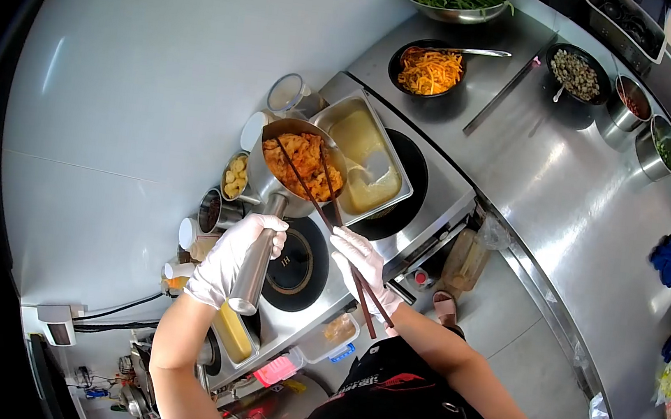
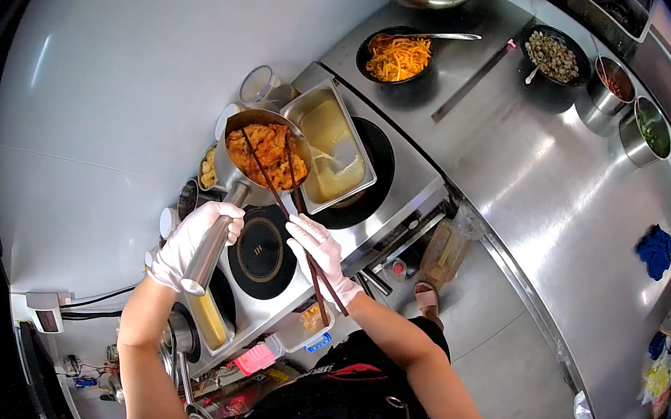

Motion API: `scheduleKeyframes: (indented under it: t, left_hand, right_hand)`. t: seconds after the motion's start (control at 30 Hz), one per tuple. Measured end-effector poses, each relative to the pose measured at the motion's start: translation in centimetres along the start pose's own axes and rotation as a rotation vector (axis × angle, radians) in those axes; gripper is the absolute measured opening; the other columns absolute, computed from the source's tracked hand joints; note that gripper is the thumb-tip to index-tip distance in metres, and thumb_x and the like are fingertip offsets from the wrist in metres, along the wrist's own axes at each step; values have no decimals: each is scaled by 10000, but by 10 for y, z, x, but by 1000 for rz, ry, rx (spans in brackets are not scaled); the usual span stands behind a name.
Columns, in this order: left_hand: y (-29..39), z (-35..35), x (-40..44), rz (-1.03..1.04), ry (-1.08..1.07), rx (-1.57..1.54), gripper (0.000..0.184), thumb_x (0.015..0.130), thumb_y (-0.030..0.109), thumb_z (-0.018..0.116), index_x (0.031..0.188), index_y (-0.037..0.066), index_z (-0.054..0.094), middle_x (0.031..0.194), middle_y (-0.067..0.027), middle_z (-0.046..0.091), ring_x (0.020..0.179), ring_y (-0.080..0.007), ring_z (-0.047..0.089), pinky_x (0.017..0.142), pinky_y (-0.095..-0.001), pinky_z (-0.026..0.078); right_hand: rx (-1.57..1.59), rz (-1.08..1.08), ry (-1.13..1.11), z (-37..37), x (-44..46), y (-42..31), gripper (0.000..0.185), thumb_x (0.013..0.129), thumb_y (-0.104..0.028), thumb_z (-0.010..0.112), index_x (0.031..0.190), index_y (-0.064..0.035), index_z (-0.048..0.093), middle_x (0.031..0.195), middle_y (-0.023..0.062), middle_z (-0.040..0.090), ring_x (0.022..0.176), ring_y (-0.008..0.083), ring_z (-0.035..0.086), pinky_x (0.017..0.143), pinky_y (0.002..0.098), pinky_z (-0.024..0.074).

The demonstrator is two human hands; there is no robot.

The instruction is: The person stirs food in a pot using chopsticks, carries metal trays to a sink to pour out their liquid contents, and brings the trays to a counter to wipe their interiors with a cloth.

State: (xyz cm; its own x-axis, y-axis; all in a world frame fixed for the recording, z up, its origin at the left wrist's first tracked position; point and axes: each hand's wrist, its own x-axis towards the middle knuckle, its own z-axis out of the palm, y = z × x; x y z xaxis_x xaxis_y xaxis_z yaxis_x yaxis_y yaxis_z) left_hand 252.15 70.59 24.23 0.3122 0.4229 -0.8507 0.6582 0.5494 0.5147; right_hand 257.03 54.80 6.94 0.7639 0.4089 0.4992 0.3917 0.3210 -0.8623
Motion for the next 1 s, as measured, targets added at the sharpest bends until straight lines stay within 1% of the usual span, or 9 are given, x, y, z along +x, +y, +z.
scheduleKeyframes:
  t: [0.13,0.33,0.43,0.53,0.73,0.83,1.0]
  left_hand:
    - [4,5,2,-15,27,18,155,828,103,537,701,101,448,594,-1,462,507,-113,436,520,-229,381]
    - [11,12,-2,-25,26,57,170,833,105,541,684,106,457,588,4,461,506,-105,435,515,-225,380]
    - [13,12,0,-46,-29,99,169,843,100,527,686,101,464,582,5,458,507,-102,436,518,-226,386]
    - [16,9,2,-45,-67,89,134,827,73,551,730,60,460,605,-22,488,504,-116,478,520,-225,445]
    - [22,18,3,-73,14,128,129,827,72,557,745,56,459,599,-25,491,501,-122,488,506,-228,459]
    - [23,30,-1,-98,70,166,186,871,105,489,687,93,464,578,7,456,506,-108,441,525,-223,385]
    - [26,37,-2,-73,76,171,152,864,88,501,719,82,457,601,6,466,507,-102,454,506,-218,408]
  right_hand:
    - [18,25,40,6,-8,2,290,718,43,678,1002,-13,665,1041,139,651,1015,291,612,891,345,485]
    - [20,46,74,10,-12,0,272,729,43,669,997,-7,662,1055,137,644,1021,286,609,893,346,484]
    - [28,58,86,12,-16,0,269,736,46,662,999,-6,657,1059,139,640,1025,286,606,894,345,482]
    - [29,65,95,12,-16,-2,268,744,49,653,1006,-6,652,1060,140,637,1027,285,604,895,343,481]
    - [38,84,131,11,-14,-6,264,752,51,644,1011,-2,648,1049,142,638,1018,286,609,889,344,482]
    - [60,91,164,14,-17,-4,260,753,51,643,1009,1,647,1045,146,638,1012,285,612,888,345,483]
    - [75,105,189,15,-18,-3,249,758,46,638,1005,9,645,1039,155,638,1011,288,613,888,347,483]
